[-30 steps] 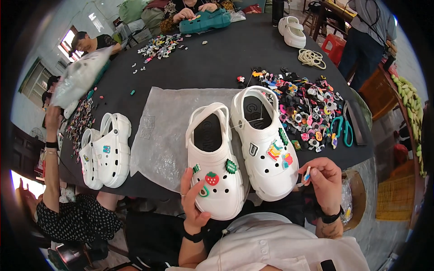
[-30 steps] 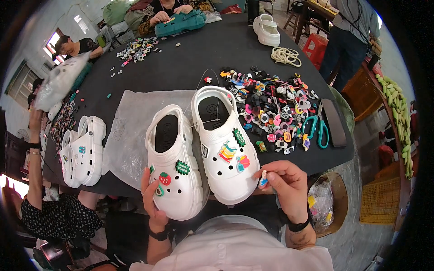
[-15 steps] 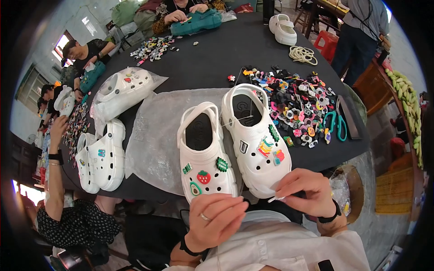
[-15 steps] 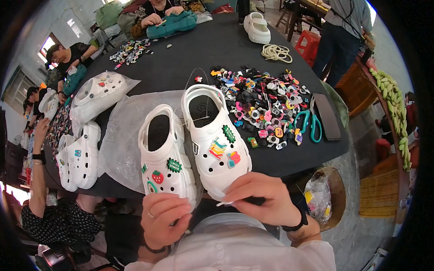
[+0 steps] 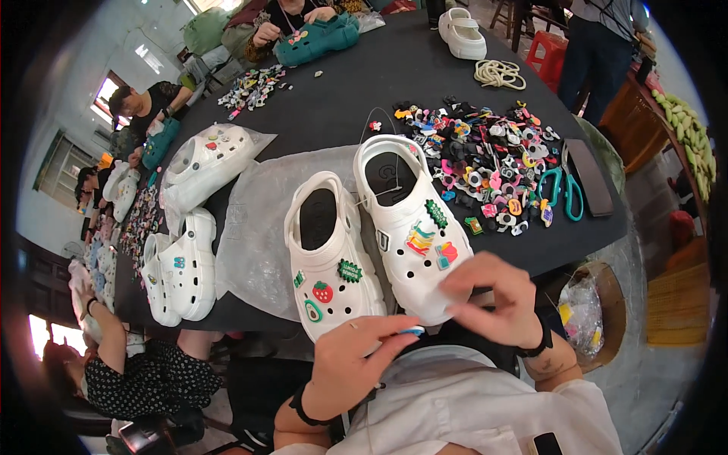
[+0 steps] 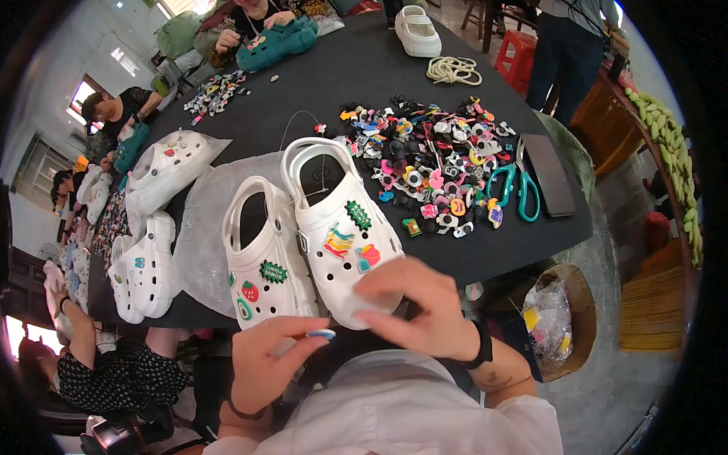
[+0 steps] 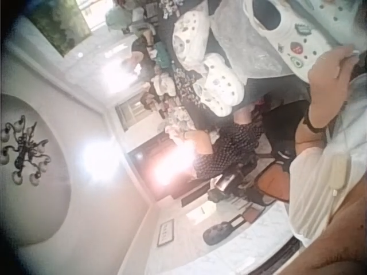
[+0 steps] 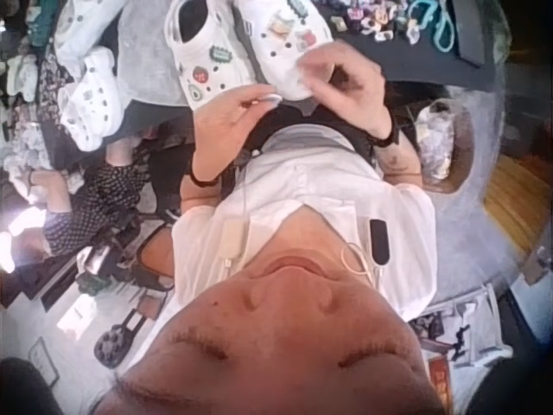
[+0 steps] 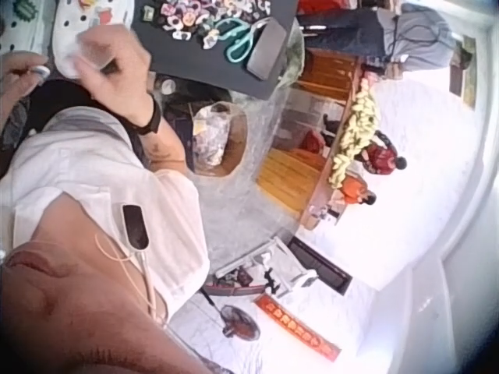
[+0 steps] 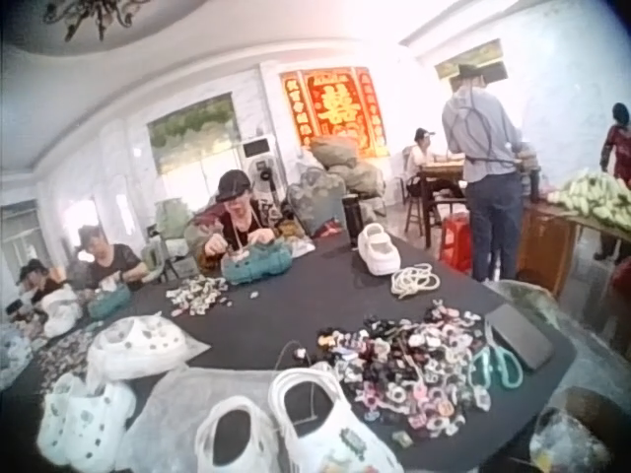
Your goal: Manually attaching decorative charms to white clog-style shoes.
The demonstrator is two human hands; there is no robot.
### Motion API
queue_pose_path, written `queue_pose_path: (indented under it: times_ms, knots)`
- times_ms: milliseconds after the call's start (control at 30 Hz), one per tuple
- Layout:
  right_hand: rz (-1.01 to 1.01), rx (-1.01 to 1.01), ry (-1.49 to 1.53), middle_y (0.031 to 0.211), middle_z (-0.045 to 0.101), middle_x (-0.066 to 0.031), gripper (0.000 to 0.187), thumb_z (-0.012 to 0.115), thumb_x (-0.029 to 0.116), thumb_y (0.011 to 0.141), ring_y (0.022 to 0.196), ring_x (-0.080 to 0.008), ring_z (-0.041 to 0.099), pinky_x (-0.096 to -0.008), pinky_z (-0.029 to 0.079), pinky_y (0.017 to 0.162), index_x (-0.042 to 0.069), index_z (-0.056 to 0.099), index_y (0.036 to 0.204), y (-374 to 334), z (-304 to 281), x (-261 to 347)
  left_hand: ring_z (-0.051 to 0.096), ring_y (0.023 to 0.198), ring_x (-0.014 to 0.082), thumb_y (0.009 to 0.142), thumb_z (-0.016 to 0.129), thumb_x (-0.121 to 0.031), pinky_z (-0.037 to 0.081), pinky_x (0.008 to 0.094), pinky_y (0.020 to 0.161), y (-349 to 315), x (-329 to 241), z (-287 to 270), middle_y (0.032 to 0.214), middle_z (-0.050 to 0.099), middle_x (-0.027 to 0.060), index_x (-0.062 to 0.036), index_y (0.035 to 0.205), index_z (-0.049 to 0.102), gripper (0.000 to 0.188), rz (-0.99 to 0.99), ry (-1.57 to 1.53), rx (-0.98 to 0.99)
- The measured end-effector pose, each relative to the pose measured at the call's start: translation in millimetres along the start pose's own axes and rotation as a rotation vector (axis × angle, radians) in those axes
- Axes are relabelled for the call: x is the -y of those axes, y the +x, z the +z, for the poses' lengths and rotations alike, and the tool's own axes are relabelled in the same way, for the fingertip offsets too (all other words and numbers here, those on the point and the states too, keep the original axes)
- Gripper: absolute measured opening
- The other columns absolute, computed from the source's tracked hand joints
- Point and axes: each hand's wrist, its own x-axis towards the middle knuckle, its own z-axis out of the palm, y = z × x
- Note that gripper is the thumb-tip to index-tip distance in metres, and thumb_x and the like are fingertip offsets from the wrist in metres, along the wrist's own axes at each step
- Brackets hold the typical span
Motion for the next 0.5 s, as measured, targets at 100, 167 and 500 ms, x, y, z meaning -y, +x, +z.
queue_pose_path:
  times_ms: [100,167,500]
  knots:
    - [-0.030,-0.221,-0.174,0.101,0.067,-0.0106,0.027,0.075,0.003,0.075,0.091,-0.0239,0.063,-0.0328,0.048,0.081,0.001,0.066,0.101,2,-13,-33,0.068,0.087,0.0140,0.084,0.069,0.002,0.053,0.0248,0.073,11,-13,-6,0.091,0.070,0.0101,0.0025,0.104,0.066,0.020,-0.155,0.002,0.021]
    - [0.014,-0.264,-0.169,0.104,0.066,-0.0110,0.028,0.075,0.005,0.076,0.095,-0.0239,0.062,-0.0324,0.047,0.084,0.001,0.066,0.102,1,-15,-52,0.068,0.090,0.0148,0.087,0.064,0.004,0.052,0.0259,0.079,20,-15,-10,0.094,0.069,0.0096,0.0033,0.105,0.058,0.019,-0.344,-0.216,0.066]
    - [0.169,-0.160,-0.028,0.107,0.065,-0.0116,0.027,0.072,0.012,0.082,0.096,-0.0233,0.062,-0.0319,0.047,0.085,0.003,0.064,0.106,-4,-25,-63,0.067,0.086,0.0097,0.094,0.061,-0.009,0.049,0.0224,0.066,76,-13,-23,0.092,0.069,0.0077,-0.0027,0.102,0.051,0.014,-0.489,-0.078,0.391]
